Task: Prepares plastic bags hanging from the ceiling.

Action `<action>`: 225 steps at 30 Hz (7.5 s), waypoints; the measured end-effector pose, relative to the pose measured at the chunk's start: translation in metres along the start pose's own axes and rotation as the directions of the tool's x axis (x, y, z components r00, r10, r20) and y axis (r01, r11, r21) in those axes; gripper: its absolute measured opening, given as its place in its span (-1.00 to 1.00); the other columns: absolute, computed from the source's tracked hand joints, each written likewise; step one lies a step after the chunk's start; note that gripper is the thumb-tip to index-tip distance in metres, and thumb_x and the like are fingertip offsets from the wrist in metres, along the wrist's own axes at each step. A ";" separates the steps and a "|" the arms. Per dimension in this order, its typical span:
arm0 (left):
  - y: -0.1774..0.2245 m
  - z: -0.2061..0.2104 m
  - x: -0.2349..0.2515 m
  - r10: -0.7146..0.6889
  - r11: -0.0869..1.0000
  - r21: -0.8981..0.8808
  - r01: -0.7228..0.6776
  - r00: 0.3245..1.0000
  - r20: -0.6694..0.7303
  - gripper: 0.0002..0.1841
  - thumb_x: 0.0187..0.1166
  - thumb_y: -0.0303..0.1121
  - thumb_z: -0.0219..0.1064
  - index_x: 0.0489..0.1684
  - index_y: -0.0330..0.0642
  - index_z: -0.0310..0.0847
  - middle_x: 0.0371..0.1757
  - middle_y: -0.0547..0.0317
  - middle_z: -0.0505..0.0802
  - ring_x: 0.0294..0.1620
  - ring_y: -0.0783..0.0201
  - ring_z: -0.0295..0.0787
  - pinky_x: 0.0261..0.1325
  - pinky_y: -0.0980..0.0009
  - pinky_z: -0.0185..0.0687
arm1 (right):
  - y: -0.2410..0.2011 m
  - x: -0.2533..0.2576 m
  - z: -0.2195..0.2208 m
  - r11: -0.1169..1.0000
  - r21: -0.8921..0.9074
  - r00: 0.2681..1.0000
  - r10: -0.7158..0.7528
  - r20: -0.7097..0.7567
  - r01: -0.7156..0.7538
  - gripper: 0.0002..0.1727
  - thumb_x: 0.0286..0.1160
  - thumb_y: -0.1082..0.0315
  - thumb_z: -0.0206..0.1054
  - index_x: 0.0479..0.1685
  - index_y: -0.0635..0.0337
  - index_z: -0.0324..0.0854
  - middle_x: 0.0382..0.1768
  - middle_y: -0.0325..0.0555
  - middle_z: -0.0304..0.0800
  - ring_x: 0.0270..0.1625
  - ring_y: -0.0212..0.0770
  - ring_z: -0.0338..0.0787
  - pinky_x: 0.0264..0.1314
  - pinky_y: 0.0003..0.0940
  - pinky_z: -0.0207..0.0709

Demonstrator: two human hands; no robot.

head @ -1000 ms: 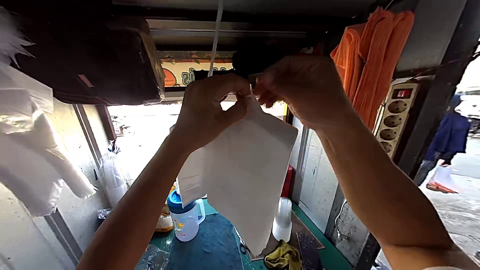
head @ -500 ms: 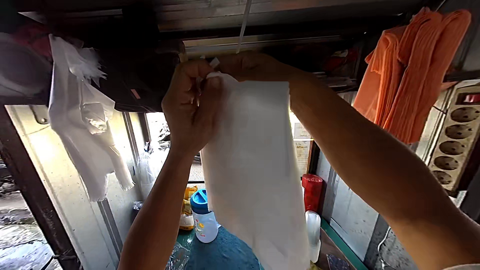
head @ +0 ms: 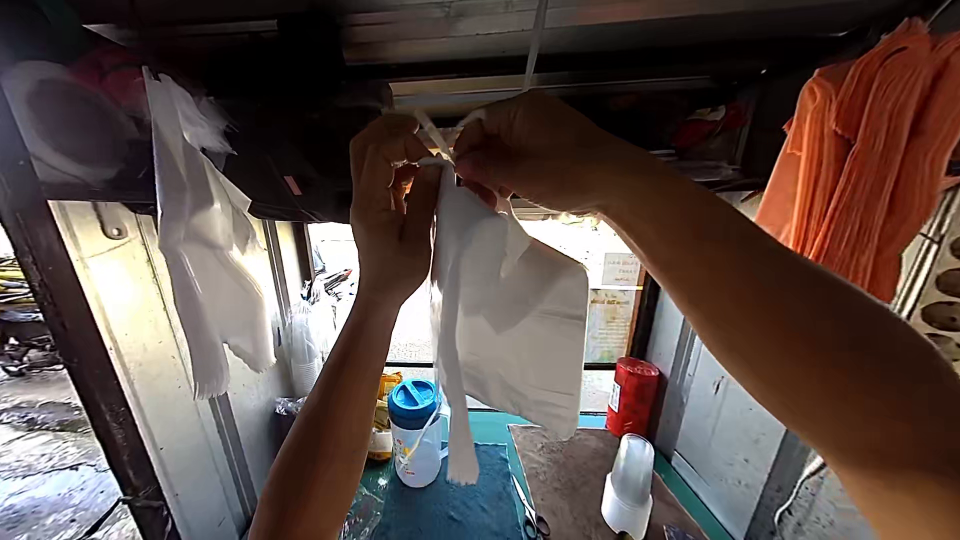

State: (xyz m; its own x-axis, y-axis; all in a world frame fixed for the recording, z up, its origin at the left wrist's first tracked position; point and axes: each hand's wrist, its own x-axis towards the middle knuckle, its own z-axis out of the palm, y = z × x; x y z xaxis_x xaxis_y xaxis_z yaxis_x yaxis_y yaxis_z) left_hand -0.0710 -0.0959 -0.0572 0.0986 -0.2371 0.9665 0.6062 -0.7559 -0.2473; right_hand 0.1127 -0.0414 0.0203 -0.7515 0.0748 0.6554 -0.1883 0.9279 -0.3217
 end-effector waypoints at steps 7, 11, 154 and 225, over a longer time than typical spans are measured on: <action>-0.003 -0.005 -0.015 -0.057 0.997 0.052 0.056 0.998 0.028 -0.91 0.70 -0.44 0.27 -0.05 -0.27 0.62 0.05 0.19 0.64 0.05 0.46 0.62 0.06 0.56 0.64 | 0.006 0.002 0.004 0.986 0.076 0.986 0.152 -0.075 -0.146 -0.88 0.76 0.41 0.22 -0.02 0.22 0.66 -0.42 -0.26 0.73 -0.53 -0.47 0.67 -0.49 -0.62 0.60; -0.004 -0.013 -0.020 -0.124 0.992 0.040 0.122 0.989 0.075 -0.88 0.68 -0.50 0.25 0.01 -0.35 0.59 -0.12 0.23 0.73 -0.21 0.51 0.67 -0.15 0.55 0.66 | 0.004 -0.001 0.005 0.987 -0.003 0.985 0.159 -0.071 -0.160 -0.81 0.82 0.26 0.18 -0.11 0.11 0.66 -0.48 -0.33 0.59 -0.58 -0.51 0.53 -0.58 -0.68 0.42; 0.010 -0.034 0.025 -0.564 0.759 0.112 0.642 0.560 0.607 -0.89 0.59 -0.52 0.39 -0.05 -0.22 0.79 -0.21 0.32 0.90 -0.22 0.52 0.86 -0.03 0.59 0.83 | 0.060 -0.031 0.040 0.881 -0.403 0.925 -0.339 -0.172 0.248 -0.90 0.63 0.30 0.34 -0.06 0.09 0.69 -0.15 -0.34 0.79 -0.14 -0.61 0.73 -0.08 -0.67 0.62; 0.020 -0.026 0.052 -0.456 0.890 0.402 0.214 0.415 0.788 -0.90 0.59 -0.24 0.44 -0.24 0.00 0.82 -0.33 0.49 0.87 -0.29 0.70 0.78 -0.12 0.73 0.72 | 0.074 -0.043 0.052 0.741 -0.519 0.780 -0.591 -0.204 0.426 -0.89 0.50 0.51 0.34 -0.33 0.30 0.76 -0.35 -0.03 0.83 -0.28 -0.41 0.75 -0.22 -0.56 0.58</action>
State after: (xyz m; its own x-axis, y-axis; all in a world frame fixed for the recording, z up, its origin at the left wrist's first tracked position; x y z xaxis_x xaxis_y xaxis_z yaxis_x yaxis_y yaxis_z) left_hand -0.0747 -0.1392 -0.0139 0.3862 0.7267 0.5681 0.8781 -0.4783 0.0149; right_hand 0.0982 0.0048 -0.0669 -0.3462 -0.4158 0.8410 -0.1319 0.9091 0.3952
